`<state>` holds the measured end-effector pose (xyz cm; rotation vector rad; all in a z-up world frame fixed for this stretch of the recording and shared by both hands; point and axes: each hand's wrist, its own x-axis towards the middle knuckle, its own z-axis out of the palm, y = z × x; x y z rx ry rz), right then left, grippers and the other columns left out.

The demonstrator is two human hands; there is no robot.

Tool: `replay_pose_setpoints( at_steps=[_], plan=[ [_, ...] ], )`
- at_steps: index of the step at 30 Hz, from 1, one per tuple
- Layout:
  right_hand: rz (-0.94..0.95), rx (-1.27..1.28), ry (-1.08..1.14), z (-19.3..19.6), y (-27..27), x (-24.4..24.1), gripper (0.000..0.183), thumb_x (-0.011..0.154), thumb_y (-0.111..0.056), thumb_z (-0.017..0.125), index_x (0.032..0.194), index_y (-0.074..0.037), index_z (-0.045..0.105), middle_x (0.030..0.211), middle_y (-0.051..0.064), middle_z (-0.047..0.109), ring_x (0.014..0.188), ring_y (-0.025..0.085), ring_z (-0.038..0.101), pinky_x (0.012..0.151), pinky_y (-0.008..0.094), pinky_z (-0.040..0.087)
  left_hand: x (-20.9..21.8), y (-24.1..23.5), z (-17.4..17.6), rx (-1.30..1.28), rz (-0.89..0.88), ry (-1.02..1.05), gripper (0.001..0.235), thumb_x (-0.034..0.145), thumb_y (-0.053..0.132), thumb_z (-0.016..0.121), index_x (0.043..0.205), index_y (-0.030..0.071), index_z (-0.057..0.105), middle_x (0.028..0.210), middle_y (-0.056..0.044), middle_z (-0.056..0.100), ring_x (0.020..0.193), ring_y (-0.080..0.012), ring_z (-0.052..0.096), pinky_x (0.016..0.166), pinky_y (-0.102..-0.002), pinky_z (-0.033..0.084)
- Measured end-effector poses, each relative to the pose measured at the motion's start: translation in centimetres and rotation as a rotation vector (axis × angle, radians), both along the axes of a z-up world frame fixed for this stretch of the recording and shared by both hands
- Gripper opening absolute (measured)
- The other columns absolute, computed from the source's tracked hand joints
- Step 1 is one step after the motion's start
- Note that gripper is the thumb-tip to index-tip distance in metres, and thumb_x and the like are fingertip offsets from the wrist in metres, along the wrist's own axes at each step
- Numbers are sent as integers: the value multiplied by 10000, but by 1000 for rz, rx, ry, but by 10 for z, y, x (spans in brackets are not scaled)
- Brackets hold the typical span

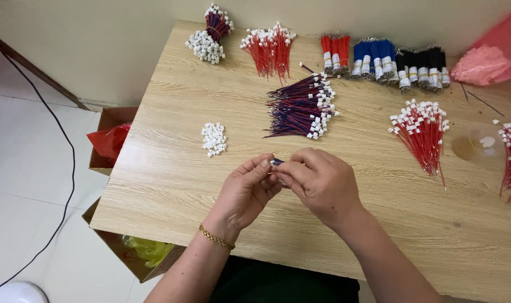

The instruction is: Attaching small white connectors to the ends of thin electrical wires

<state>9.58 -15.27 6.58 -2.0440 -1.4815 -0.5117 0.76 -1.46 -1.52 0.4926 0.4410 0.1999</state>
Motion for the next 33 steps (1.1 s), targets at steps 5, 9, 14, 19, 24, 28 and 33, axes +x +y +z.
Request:
replay_pose_setpoints(
  at_steps=[5, 9, 14, 19, 24, 28, 33],
  plan=[
    [35, 64, -25, -7, 4, 4, 58, 866, -216, 672, 825, -186, 644, 827, -30, 597, 725, 180, 634, 655, 299, 512, 1, -1, 1, -9, 1, -6, 195, 915, 107, 638, 1082, 7, 640, 868, -137, 721, 732, -179, 720, 758, -350, 596],
    [41, 84, 78, -2, 5, 4, 106, 794, -102, 699, 762, -138, 604, 810, 10, 606, 719, 235, 643, 622, 346, 501, -1, -4, 4, 20, 18, -7, 202, 915, 102, 638, 1090, 1, 645, 854, -125, 718, 735, -182, 722, 753, -341, 600],
    [2, 101, 45, -5, 7, 4, 112, 782, -104, 687, 749, -160, 596, 811, -22, 601, 710, 200, 630, 626, 309, 495, -1, -4, 2, 54, 39, -16, 199, 911, 96, 644, 1086, 3, 648, 852, -123, 715, 741, -189, 721, 765, -340, 599],
    [22, 80, 83, -1, 7, 3, 117, 772, -90, 687, 738, -144, 589, 791, 12, 603, 700, 241, 636, 614, 348, 499, 0, -6, -1, 91, 45, -20, 190, 915, 90, 634, 1083, 3, 652, 896, -134, 712, 769, -196, 718, 770, -319, 592],
    [-10, 59, 15, -9, 5, 4, 134, 769, -111, 677, 712, -169, 571, 773, -12, 586, 687, 216, 627, 619, 328, 494, 1, -9, -7, 166, 64, -13, 190, 906, 91, 646, 1078, 10, 657, 923, -145, 717, 794, -207, 719, 787, -323, 591],
    [-12, 50, 9, -11, 6, 6, 132, 771, -118, 676, 710, -164, 567, 759, -9, 576, 672, 219, 621, 612, 335, 494, 3, -10, -8, 207, 71, -3, 184, 906, 91, 647, 1070, 8, 657, 916, -141, 716, 785, -205, 717, 771, -320, 594],
    [-34, 9, 52, -18, 8, 7, 123, 783, -111, 666, 734, -145, 559, 745, 27, 568, 667, 257, 629, 596, 380, 494, 9, -19, -12, 352, 133, 30, 155, 902, 36, 639, 1040, -29, 661, 930, -146, 696, 788, -212, 704, 752, -308, 589]
  ],
)
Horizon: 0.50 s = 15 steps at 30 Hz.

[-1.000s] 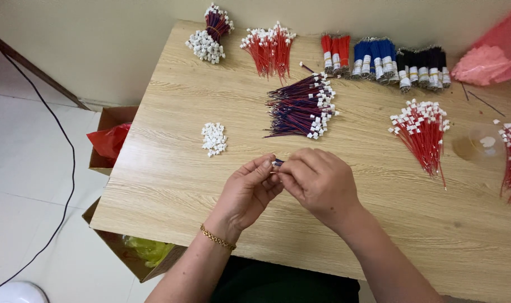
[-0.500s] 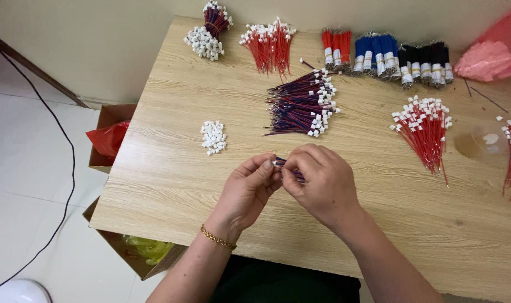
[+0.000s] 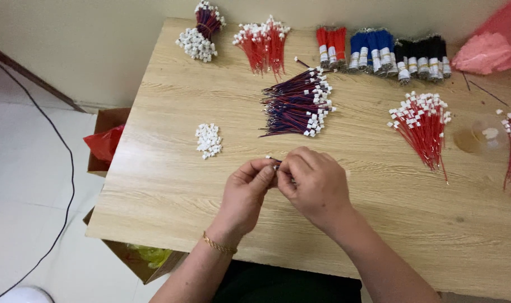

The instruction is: Attaching small white connectors to the ends of thin electrical wires

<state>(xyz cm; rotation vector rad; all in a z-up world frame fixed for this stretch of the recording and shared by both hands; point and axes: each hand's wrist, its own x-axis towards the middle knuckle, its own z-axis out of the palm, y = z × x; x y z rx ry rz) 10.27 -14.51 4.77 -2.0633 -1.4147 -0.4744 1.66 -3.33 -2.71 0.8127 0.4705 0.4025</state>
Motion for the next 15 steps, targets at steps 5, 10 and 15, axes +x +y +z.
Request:
replay_pose_setpoints(
  at_steps=[5, 10, 15],
  plan=[
    [-77, 19, 16, -31, -3, 0, 105, 822, -167, 645, 766, -177, 557, 763, -11, 568, 664, 221, 629, 603, 344, 496, 3, -6, -8, 48, 14, 52, 146, 909, 18, 622, 1032, -36, 680, 957, -141, 705, 829, -195, 696, 788, -309, 582],
    [-108, -101, 211, -72, -5, 16, 88, 837, -244, 659, 808, -175, 613, 752, 5, 594, 685, 244, 652, 602, 369, 516, 8, 5, -23, 261, -20, 163, 157, 901, 18, 622, 1032, -23, 698, 966, -112, 710, 824, -144, 657, 768, -285, 569],
    [-324, -64, 560, -67, -13, 61, 133, 877, -141, 624, 982, -68, 660, 854, 165, 646, 823, 390, 650, 720, 476, 522, 9, 22, -19, 1041, -55, 410, 125, 857, 167, 689, 954, 158, 766, 876, -60, 744, 876, -234, 712, 794, -345, 546]
  ],
)
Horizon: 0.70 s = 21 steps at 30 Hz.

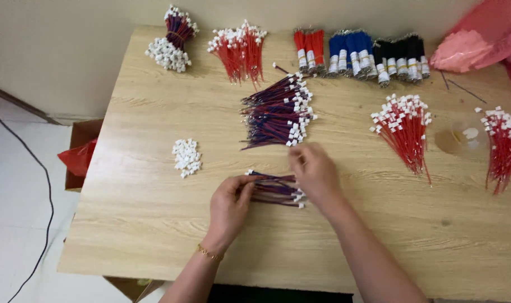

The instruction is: Attaching small white connectors to the ends of thin electrical wires

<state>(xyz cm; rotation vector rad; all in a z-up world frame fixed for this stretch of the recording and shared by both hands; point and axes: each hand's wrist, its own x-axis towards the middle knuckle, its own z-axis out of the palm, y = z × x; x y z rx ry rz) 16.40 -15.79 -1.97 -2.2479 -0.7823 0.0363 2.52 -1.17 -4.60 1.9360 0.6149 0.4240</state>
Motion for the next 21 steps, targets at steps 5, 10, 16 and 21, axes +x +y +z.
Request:
replay_pose_setpoints(
  at_steps=[5, 10, 16, 21],
  plan=[
    [-186, 14, -65, -8, 4, 70, 168, 918, -108, 598, 1064, -38, 644, 968, 168, 621, 882, 321, 627, 768, 416, 502, 0, 8, -10, 61, 13, 12, 122, 848, 161, 670, 942, 150, 745, 860, -21, 686, 804, -173, 665, 768, -302, 518],
    [-306, -117, 151, -21, 15, 107, 272, 929, -202, 564, 1161, -84, 641, 1118, 137, 664, 984, 275, 633, 853, 407, 487, -1, 13, -5, 11, 35, -1, 138, 856, 128, 637, 961, 137, 726, 853, -13, 636, 732, -117, 633, 720, -258, 493],
    [-279, -230, 330, -6, 29, 108, 329, 965, -302, 514, 1258, -178, 599, 1275, 70, 596, 1117, 247, 577, 908, 423, 469, 1, 14, -3, -172, 61, 94, 148, 853, 124, 662, 980, 111, 736, 835, -5, 644, 631, -94, 623, 588, -248, 521],
    [-233, -187, 93, -45, 17, 131, 243, 880, -341, 659, 1052, -179, 718, 1059, 57, 664, 874, 217, 643, 733, 393, 481, -1, 18, -7, -138, 38, 36, 161, 853, 129, 650, 990, 126, 736, 831, -4, 640, 673, -100, 592, 656, -243, 503]
  ],
)
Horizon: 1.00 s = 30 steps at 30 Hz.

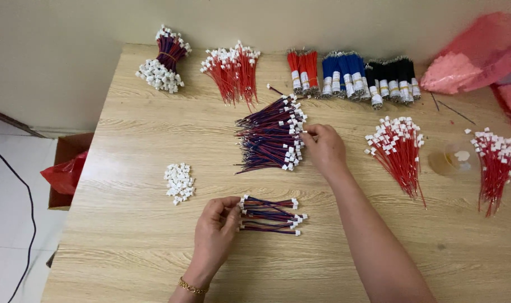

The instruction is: Attaching small white connectors to the ends of thin electrical wires

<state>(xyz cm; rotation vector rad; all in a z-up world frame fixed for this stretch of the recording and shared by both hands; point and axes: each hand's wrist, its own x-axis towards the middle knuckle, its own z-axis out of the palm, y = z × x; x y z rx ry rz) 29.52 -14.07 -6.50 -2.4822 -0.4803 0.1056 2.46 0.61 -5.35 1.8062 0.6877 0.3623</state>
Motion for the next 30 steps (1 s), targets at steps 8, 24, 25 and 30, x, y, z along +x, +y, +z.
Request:
replay_pose_setpoints(
  at_steps=[8, 24, 25, 30],
  plan=[
    [78, 151, 54, 140, -11, -84, 198, 922, -274, 617, 997, -104, 685, 927, 24, 653, 728, 128, 552, 631, 280, 481, 2, 7, 78, 560, -30, -304, 296, 909, 184, 612, 1180, 69, 592, 1078, -80, 689, 958, -199, 635, 809, -328, 509],
    [544, 387, 46, 182, -16, -177, 105, 871, -154, 687, 865, -51, 711, 696, 108, 639, 619, 193, 577, 608, 338, 502, -12, -6, 121, 230, -306, -428, 90, 900, 189, 660, 936, 146, 729, 734, -74, 695, 762, -293, 692, 812, -438, 493],
    [547, 387, 46, 183, -20, -177, 105, 871, -154, 687, 865, -51, 711, 696, 108, 639, 619, 193, 577, 608, 338, 502, -15, -4, 116, 231, -304, -428, 90, 900, 189, 660, 936, 146, 729, 734, -74, 695, 762, -293, 692, 812, -438, 493],
    [435, 424, 46, 183, -40, -170, 81, 867, -117, 676, 880, -39, 694, 675, 71, 574, 649, 147, 512, 605, 308, 457, -23, 15, 80, -193, -239, -284, 100, 866, 176, 700, 889, 98, 759, 686, -17, 691, 729, -87, 589, 744, -297, 511]
  ],
)
